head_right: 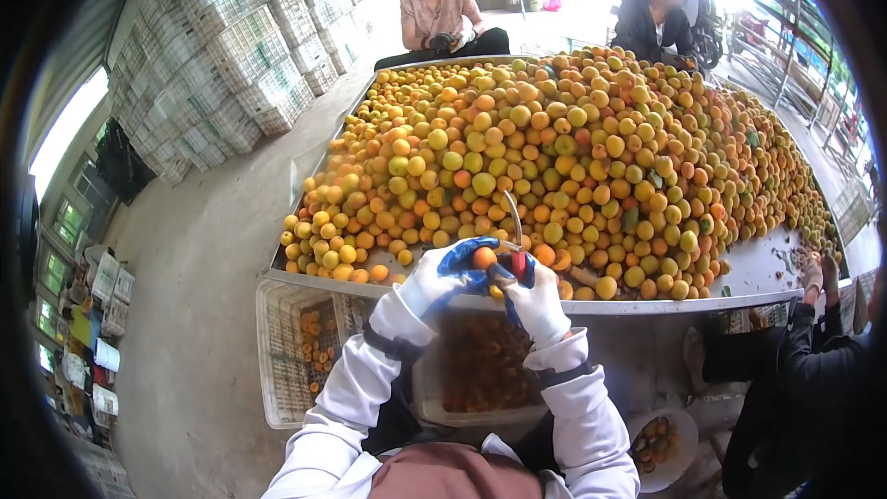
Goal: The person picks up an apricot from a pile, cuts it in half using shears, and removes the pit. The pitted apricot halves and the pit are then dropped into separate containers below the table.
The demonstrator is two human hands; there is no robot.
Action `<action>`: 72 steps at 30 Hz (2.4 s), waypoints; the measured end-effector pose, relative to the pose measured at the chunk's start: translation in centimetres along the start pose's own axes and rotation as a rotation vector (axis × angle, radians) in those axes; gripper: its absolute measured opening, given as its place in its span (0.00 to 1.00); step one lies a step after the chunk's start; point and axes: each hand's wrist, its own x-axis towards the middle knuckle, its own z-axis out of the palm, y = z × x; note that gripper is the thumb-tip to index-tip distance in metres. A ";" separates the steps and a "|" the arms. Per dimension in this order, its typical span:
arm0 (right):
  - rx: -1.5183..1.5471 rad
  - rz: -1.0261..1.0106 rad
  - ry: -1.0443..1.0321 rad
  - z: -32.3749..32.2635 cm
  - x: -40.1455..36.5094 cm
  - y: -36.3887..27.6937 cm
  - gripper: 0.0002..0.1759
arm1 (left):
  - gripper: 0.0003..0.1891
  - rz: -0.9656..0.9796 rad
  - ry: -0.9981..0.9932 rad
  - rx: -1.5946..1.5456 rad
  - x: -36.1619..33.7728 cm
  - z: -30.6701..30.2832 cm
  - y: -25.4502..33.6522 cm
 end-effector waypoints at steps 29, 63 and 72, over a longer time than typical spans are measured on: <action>-0.535 -0.294 -0.146 2.4 -1.9 2.8 0.08 | 0.47 0.273 0.315 0.209 -1.7 0.2 0.4; 0.081 0.147 -0.047 -0.3 -0.8 0.9 0.18 | 0.30 0.584 0.299 1.001 -2.2 3.3 -2.0; 0.226 0.287 -0.001 0.2 -1.0 -0.9 0.16 | 0.33 0.537 0.202 1.142 -2.6 2.5 -0.2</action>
